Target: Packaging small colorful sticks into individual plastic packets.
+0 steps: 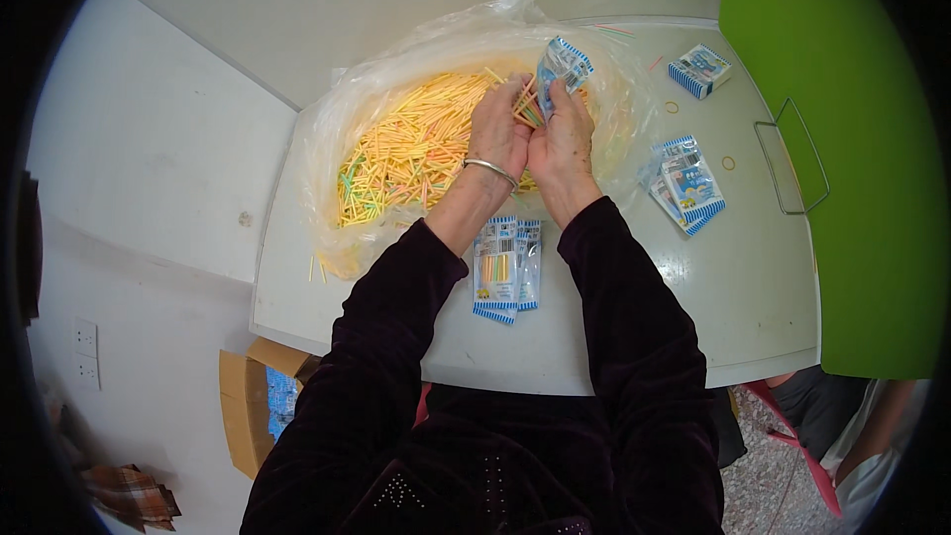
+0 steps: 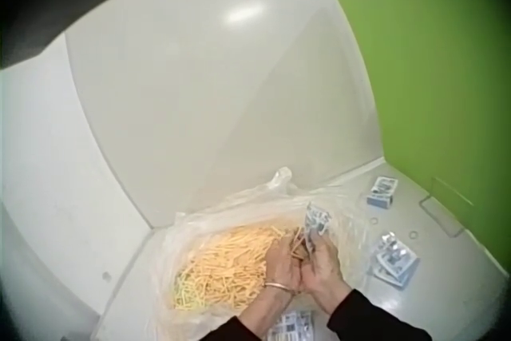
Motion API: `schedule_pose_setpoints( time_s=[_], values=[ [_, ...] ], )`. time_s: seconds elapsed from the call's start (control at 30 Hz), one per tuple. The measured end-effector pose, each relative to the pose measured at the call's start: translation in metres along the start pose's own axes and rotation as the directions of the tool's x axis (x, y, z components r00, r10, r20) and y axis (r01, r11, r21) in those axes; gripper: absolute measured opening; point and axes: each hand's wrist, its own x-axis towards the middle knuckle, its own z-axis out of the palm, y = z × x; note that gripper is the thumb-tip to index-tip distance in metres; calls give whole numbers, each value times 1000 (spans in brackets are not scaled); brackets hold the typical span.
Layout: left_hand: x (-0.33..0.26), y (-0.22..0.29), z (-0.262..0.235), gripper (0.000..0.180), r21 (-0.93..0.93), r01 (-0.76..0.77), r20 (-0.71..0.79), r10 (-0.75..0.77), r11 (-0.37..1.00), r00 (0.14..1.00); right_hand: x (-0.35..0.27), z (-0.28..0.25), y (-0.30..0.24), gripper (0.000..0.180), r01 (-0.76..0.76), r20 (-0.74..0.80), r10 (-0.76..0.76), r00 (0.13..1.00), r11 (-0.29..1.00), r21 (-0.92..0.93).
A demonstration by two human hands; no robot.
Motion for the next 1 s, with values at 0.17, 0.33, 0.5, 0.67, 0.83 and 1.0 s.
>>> schedule_pose_setpoints(
  time_s=[0.17, 0.33, 0.5, 0.67, 0.83, 1.0],
  values=[
    [4, -4, -9, 7, 213, -22, 35, 15, 977, 999, 0, 0, -8, 14, -31, 28, 35, 999, 993, -116],
    [6, -9, -3, 14, 234, 56, 3, -58, 971, 998, 9, -6, -9, 18, -16, 54, 31, 998, 965, -261],
    [16, -9, -11, 23, 215, 120, 52, -134, 969, 990, 5, 0, -5, 19, -43, -16, 42, 999, 987, -152],
    [23, -6, -15, 15, 155, 263, 53, -274, 952, 960, 10, -6, -7, 20, -20, 25, 24, 999, 988, -151],
    [33, 9, -24, 8, -18, 369, -15, -369, 929, 929, 11, 0, -22, 21, 35, 108, -16, 994, 984, -175],
    [34, 20, -29, 11, -227, 434, -36, -452, 872, 891, 5, 3, -59, 23, 69, 258, 19, 966, 942, -328]
  ],
)
